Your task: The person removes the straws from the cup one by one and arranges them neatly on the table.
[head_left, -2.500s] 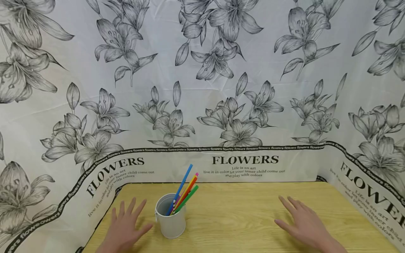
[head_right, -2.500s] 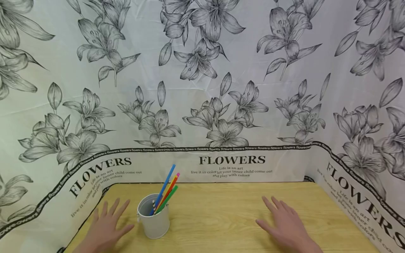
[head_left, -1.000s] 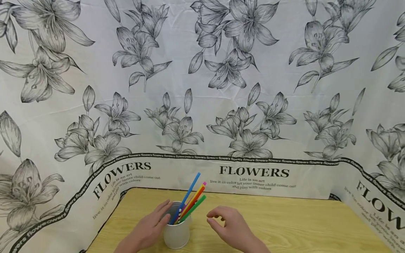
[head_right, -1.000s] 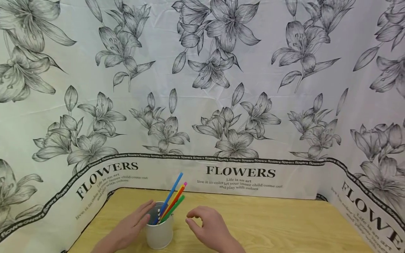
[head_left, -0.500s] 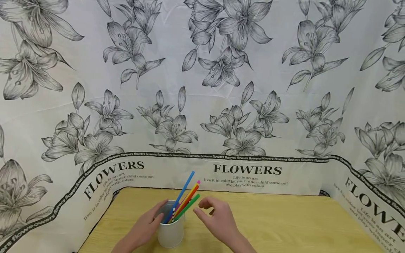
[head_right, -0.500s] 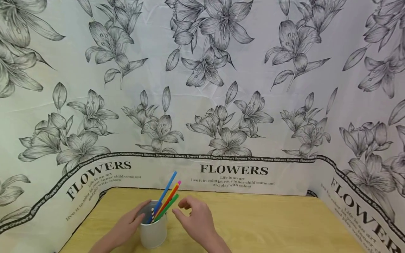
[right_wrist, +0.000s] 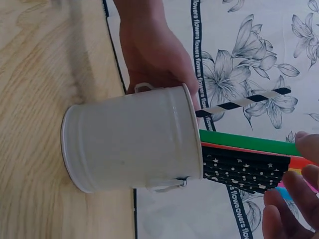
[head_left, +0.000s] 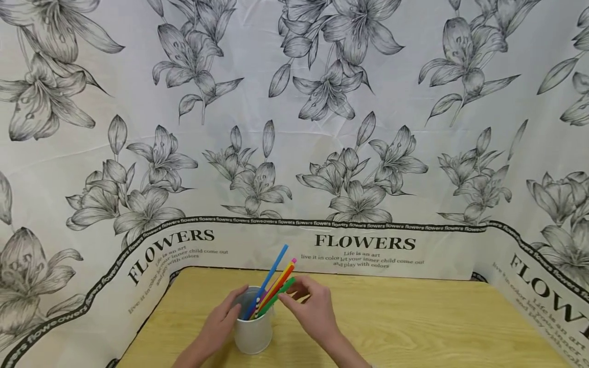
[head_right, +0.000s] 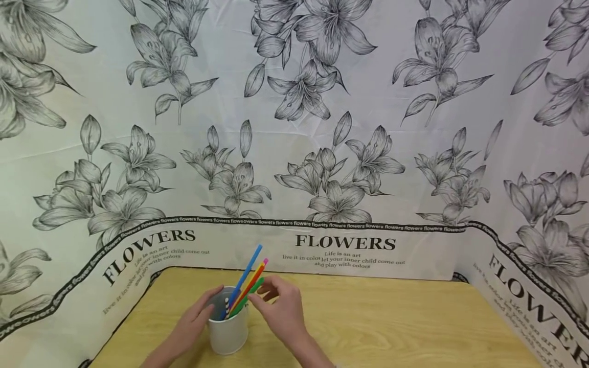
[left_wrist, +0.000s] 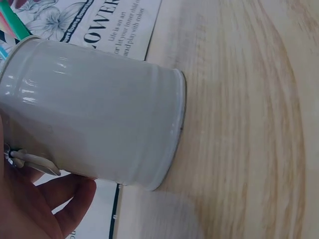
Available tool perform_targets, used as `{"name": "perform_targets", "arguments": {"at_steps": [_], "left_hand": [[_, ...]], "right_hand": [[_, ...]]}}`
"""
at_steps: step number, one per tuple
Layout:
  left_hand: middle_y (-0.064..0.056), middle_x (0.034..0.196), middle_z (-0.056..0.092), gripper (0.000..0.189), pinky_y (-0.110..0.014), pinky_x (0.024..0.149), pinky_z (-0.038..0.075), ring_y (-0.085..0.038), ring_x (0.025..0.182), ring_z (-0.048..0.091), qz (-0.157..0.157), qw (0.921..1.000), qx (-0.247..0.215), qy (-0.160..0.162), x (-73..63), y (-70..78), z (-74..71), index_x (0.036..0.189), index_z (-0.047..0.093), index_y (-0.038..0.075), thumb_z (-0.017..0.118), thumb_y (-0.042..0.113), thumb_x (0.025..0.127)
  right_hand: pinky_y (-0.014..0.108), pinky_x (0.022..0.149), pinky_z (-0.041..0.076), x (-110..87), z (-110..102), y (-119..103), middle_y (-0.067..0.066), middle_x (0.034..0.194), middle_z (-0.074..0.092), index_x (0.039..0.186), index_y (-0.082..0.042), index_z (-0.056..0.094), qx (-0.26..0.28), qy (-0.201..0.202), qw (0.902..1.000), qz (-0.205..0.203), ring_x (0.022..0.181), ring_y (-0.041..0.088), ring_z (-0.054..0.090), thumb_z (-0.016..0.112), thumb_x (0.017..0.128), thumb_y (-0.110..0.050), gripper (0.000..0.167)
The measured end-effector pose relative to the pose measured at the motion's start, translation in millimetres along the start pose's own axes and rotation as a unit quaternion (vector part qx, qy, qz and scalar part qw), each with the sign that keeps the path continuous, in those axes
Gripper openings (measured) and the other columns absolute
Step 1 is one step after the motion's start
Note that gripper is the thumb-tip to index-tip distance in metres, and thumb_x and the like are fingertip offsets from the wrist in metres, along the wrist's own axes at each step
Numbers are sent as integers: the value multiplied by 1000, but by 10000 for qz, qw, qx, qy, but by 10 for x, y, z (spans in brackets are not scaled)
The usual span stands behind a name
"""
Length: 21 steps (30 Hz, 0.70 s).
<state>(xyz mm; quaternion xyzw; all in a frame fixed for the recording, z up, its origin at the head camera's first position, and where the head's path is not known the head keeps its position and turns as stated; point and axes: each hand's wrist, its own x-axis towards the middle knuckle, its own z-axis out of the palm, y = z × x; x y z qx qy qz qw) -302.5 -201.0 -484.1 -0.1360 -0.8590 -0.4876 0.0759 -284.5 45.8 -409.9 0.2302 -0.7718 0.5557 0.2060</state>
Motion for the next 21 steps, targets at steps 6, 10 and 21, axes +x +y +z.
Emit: {"name": "perform_targets", "arguments": {"at_steps": [6, 10, 21], "left_hand": [[-4, 145, 47, 41, -56, 104, 33, -31, 133, 41, -102, 9999, 36, 115, -2, -8, 24, 144, 46, 20, 41, 21, 104], [-6, 143, 49, 40, -56, 103, 34, -32, 132, 42, -81, 9997, 2, 229, -50, -42, -16, 143, 48, 17, 42, 17, 103], [-4, 144, 48, 40, -54, 104, 33, -28, 133, 41, 77, 9996, -167, 213, -25, -10, -7, 141, 50, 20, 44, 14, 103]], "right_hand": [[27, 62, 54, -37, 99, 39, -4, 82, 71, 91, -13, 75, 510, -133, 9984, 202, 69, 14, 65, 77, 84, -22, 12], [28, 62, 54, -54, 203, 69, -3, 86, 72, 95, -13, 77, 691, -225, 9968, 321, 73, 14, 66, 77, 84, -24, 15], [25, 55, 51, 194, -88, -274, 7, 82, 70, 101, -8, 74, 837, -288, 9959, 165, 73, 14, 63, 71, 88, -8, 14]]}}
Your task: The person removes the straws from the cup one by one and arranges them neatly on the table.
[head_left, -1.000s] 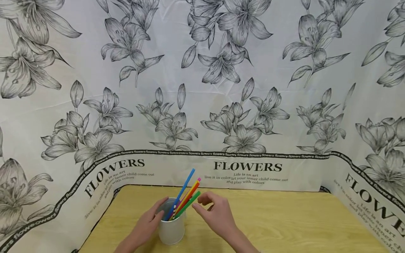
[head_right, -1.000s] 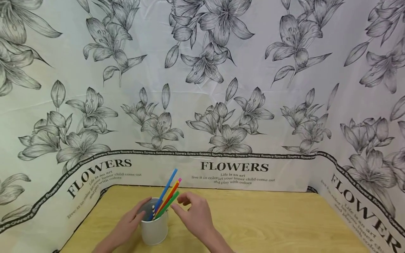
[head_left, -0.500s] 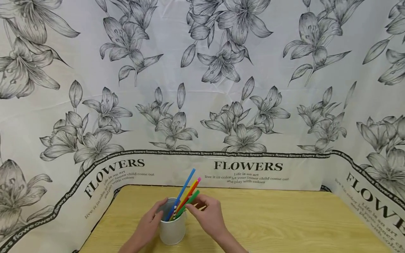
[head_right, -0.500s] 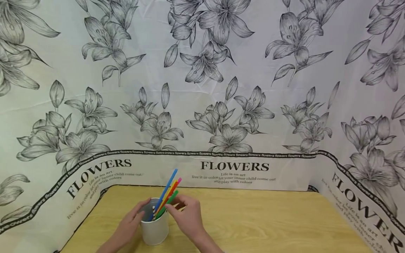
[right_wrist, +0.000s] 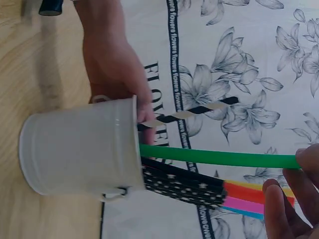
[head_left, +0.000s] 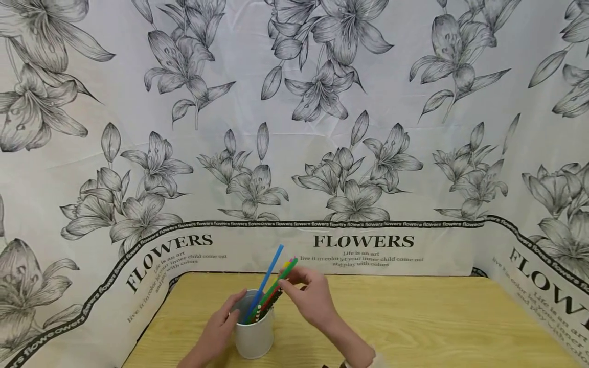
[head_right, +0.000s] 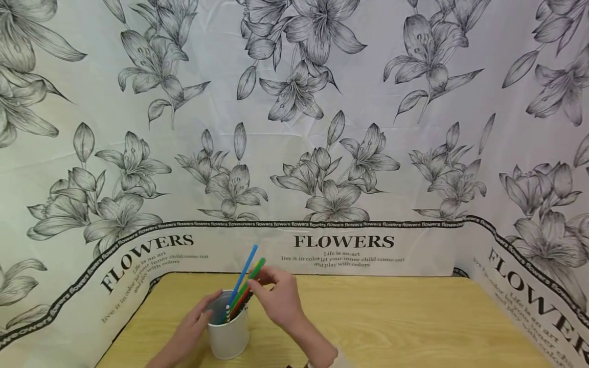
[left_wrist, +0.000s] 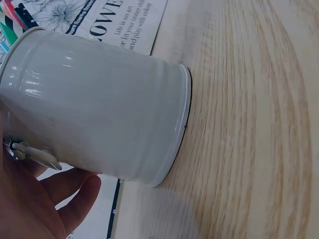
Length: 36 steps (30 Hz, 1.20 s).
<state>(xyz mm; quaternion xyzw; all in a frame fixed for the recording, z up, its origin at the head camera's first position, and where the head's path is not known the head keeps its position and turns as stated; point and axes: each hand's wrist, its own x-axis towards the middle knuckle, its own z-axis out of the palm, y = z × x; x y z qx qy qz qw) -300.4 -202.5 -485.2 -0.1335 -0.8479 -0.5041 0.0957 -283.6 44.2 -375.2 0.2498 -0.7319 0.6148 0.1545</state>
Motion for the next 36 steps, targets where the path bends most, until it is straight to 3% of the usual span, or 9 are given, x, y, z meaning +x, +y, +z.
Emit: {"name": "perform_targets", "arguments": {"at_steps": [4, 10, 14, 19, 23, 30, 36], "left_hand": [[-2, 144, 48, 40, -54, 104, 33, -27, 133, 41, -109, 9999, -23, 62, 4, -24, 63, 141, 50, 23, 44, 15, 103], [-1, 144, 48, 41, -54, 106, 31, -26, 134, 39, -5, 9999, -122, 66, 26, -26, 74, 143, 49, 20, 44, 14, 102], [-1, 142, 50, 40, -53, 106, 31, -26, 133, 40, 102, 9995, -160, 236, 20, -24, 67, 141, 51, 18, 45, 11, 101], [1, 141, 51, 41, -47, 106, 33, -22, 132, 42, 81, 9995, -130, 286, 1, -30, 76, 139, 53, 16, 47, 7, 100], [1, 140, 52, 41, -48, 106, 32, -22, 132, 42, 79, 9994, -126, 327, -4, -9, 85, 139, 54, 17, 47, 6, 99], [-1, 141, 52, 41, -53, 105, 32, -25, 132, 42, 86, 9995, -138, 277, 3, 28, 89, 139, 53, 17, 46, 7, 100], [-1, 139, 53, 40, -52, 104, 34, -24, 131, 43, 45, 9991, -137, 393, 0, 28, 91, 138, 55, 19, 47, 7, 100]], "right_hand": [[30, 59, 55, 135, -212, -179, 17, 86, 68, 114, -2, 69, 346, -131, 9991, -225, 74, 17, 62, 66, 91, -7, 23], [32, 71, 55, 390, -455, -532, 16, 94, 68, 123, 0, 64, 732, 196, 9962, -418, 81, 19, 64, 63, 93, -5, 31], [37, 79, 54, 630, -567, -728, 16, 99, 67, 128, -1, 61, 735, 257, 9950, -629, 87, 21, 65, 61, 95, -5, 34], [42, 79, 54, 877, -656, -838, 18, 102, 63, 138, -3, 50, 544, 206, 9947, -845, 84, 20, 65, 60, 95, -5, 44], [35, 72, 55, 1017, -717, -801, 17, 100, 63, 137, -6, 49, 207, 237, 9940, -1051, 79, 19, 64, 62, 94, -4, 46], [26, 59, 47, 1126, -795, -559, 18, 93, 67, 136, -5, 54, -687, 516, 9851, -1491, 74, 30, 64, 66, 90, -2, 48], [28, 61, 50, 1149, -809, -187, 11, 89, 70, 129, -9, 61, -1020, 556, 9877, -1046, 74, 23, 65, 67, 91, -8, 39]]}}
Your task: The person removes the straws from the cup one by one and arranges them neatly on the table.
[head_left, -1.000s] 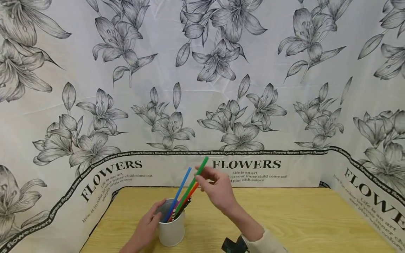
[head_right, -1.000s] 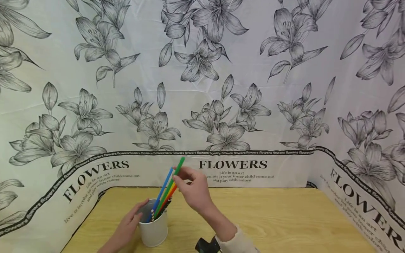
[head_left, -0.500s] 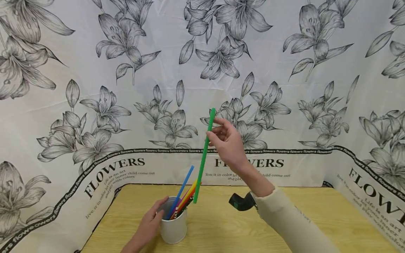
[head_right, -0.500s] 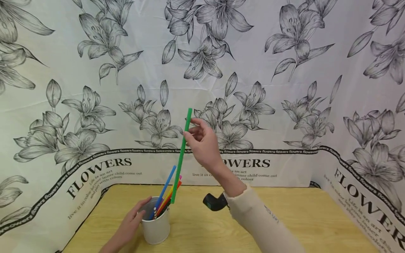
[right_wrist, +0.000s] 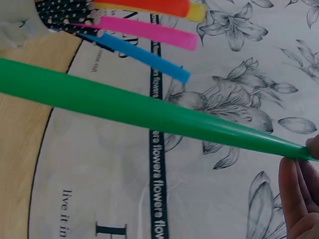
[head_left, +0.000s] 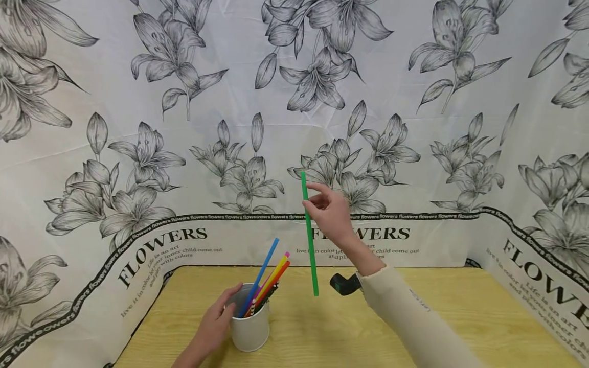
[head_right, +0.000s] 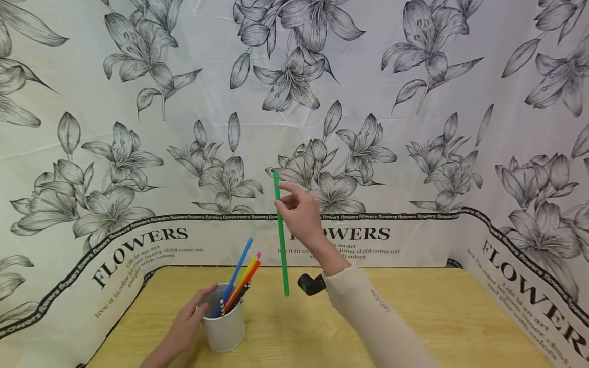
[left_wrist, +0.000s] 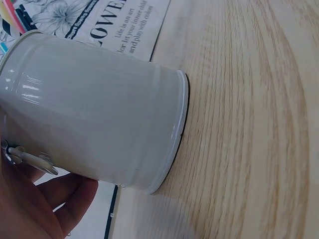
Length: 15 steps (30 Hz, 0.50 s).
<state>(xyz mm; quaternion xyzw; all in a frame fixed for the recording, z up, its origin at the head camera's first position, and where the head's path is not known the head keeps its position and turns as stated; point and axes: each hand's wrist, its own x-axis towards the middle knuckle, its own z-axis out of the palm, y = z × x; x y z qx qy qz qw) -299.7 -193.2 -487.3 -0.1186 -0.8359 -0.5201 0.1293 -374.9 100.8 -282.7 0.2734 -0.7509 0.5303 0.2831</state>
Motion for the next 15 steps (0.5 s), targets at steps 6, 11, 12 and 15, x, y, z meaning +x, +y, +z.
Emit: {"name": "perform_targets", "arguments": {"at_steps": [6, 11, 12, 15], "left_hand": [[-3, 140, 52, 41, -54, 104, 33, -27, 132, 43, 26, 10000, -94, 13, 3, 11, -11, 139, 54, 15, 46, 6, 100], [-3, 140, 53, 41, -53, 105, 33, -27, 132, 43, -18, 9998, -185, 4, -5, 4, -1, 138, 54, 15, 47, 5, 99], [-3, 139, 53, 41, -54, 105, 33, -27, 132, 43, -32, 9998, -197, 5, -5, -1, 2, 138, 54, 15, 47, 5, 99], [-3, 139, 53, 40, -54, 104, 34, -28, 131, 43, -11, 9997, -225, 7, 3, -13, 13, 138, 54, 16, 46, 6, 100]], "right_hand": [[34, 61, 55, -118, 150, 395, 12, 90, 71, 127, -8, 63, -114, 69, 9976, 685, 75, 22, 68, 68, 91, -10, 37], [40, 64, 57, -275, 308, 690, 12, 91, 70, 127, -5, 62, 149, 30, 9917, 1279, 74, 23, 68, 69, 90, -8, 38], [42, 65, 57, -304, 339, 745, 13, 91, 70, 127, -5, 62, 198, 35, 9901, 1388, 73, 23, 68, 69, 90, -8, 38], [43, 66, 57, -380, 423, 899, 11, 90, 70, 125, -8, 64, 195, 146, 9856, 1672, 70, 21, 67, 69, 89, -9, 36]]}}
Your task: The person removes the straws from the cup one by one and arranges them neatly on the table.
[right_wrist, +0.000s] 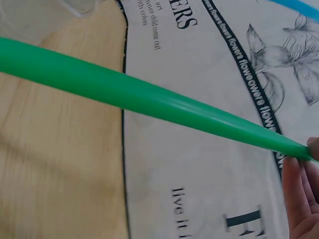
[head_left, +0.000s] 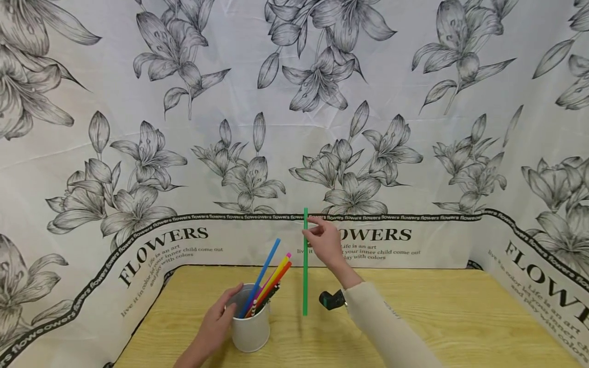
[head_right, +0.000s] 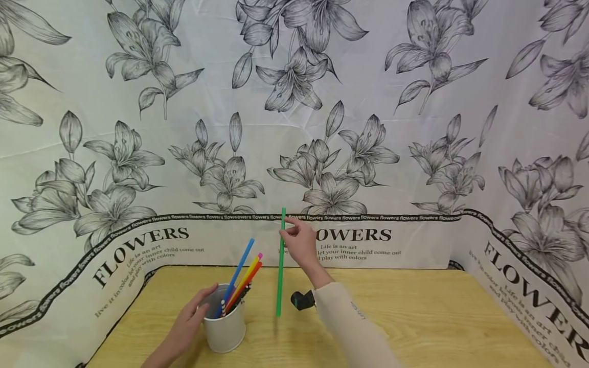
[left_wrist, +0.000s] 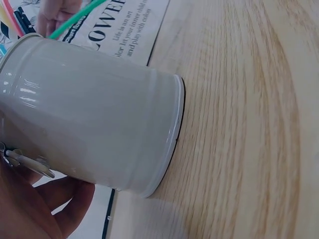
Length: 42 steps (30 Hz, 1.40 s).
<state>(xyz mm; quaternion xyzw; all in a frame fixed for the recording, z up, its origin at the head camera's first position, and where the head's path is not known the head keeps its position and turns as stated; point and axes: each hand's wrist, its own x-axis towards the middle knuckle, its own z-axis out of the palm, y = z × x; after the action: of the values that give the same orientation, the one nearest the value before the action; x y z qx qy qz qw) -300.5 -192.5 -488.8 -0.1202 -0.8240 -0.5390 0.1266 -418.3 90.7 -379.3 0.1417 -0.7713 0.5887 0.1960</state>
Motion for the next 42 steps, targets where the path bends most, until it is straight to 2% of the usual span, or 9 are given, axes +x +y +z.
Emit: {"name": "perform_targets", "arguments": {"at_steps": [7, 15, 19, 22, 27, 29, 35, 39, 42], "left_hand": [[-3, 139, 53, 40, -53, 105, 33, -27, 132, 43, -14, 10000, -54, -33, 8, 17, 5, 138, 54, 16, 46, 6, 100], [0, 137, 55, 41, -51, 104, 35, -23, 130, 45, 153, 9998, 94, 117, 52, 46, 36, 137, 55, 17, 47, 5, 99], [-2, 137, 55, 41, -54, 103, 35, -27, 131, 44, 258, 9995, 130, 143, 62, 30, 43, 138, 54, 16, 46, 5, 99], [-3, 137, 55, 41, -55, 102, 36, -28, 130, 45, 369, 9989, 206, 222, 51, 23, 46, 137, 54, 15, 46, 5, 99], [-3, 137, 55, 41, -53, 103, 35, -26, 130, 45, 324, 9989, 261, 221, 1, 21, 74, 138, 53, 13, 45, 4, 99], [-1, 137, 54, 41, -53, 104, 34, -25, 131, 44, 241, 9992, 239, 194, -16, 19, 89, 138, 53, 14, 45, 4, 99], [-4, 137, 54, 41, -55, 104, 33, -28, 131, 43, 294, 9990, 262, 233, -40, 1, 92, 138, 53, 14, 44, 4, 100], [-3, 138, 53, 41, -55, 105, 32, -27, 132, 43, 220, 9992, 260, 193, -35, -5, 84, 139, 52, 19, 43, 6, 101], [-4, 139, 53, 40, -55, 105, 32, -28, 132, 42, 232, 9993, 251, 175, -37, 7, 73, 139, 52, 16, 42, 7, 101]], "right_hand": [[41, 65, 57, -82, 131, 341, 11, 89, 70, 123, -7, 66, 169, 180, 9977, 633, 67, 20, 66, 71, 88, -10, 35], [38, 62, 57, -150, 243, 592, 10, 87, 70, 119, -2, 67, 21, 141, 9956, 923, 67, 20, 66, 71, 87, -8, 32], [35, 61, 56, -168, 334, 705, 9, 87, 69, 115, -1, 68, -55, 63, 9935, 1133, 66, 18, 65, 71, 87, -8, 29], [32, 58, 56, -194, 398, 783, 9, 86, 69, 113, 0, 68, -151, -81, 9935, 1122, 65, 18, 64, 71, 87, -7, 27], [30, 57, 55, -297, 453, 929, 9, 85, 69, 107, 1, 71, -401, -78, 9928, 1122, 67, 17, 64, 72, 86, -7, 22], [30, 57, 55, -338, 465, 987, 9, 85, 69, 105, 2, 70, -397, -59, 9926, 1150, 68, 17, 64, 72, 86, -6, 21], [29, 58, 54, -401, 513, 1107, 9, 85, 69, 103, 5, 70, -196, -178, 9901, 1375, 67, 16, 63, 71, 87, -6, 20], [28, 57, 52, -433, 533, 1146, 8, 84, 68, 98, 2, 72, -460, -154, 9892, 1385, 66, 15, 61, 73, 85, -8, 16], [28, 56, 51, -464, 552, 1182, 7, 83, 67, 97, 1, 72, -656, -188, 9880, 1386, 65, 15, 59, 73, 84, -9, 16]]}}
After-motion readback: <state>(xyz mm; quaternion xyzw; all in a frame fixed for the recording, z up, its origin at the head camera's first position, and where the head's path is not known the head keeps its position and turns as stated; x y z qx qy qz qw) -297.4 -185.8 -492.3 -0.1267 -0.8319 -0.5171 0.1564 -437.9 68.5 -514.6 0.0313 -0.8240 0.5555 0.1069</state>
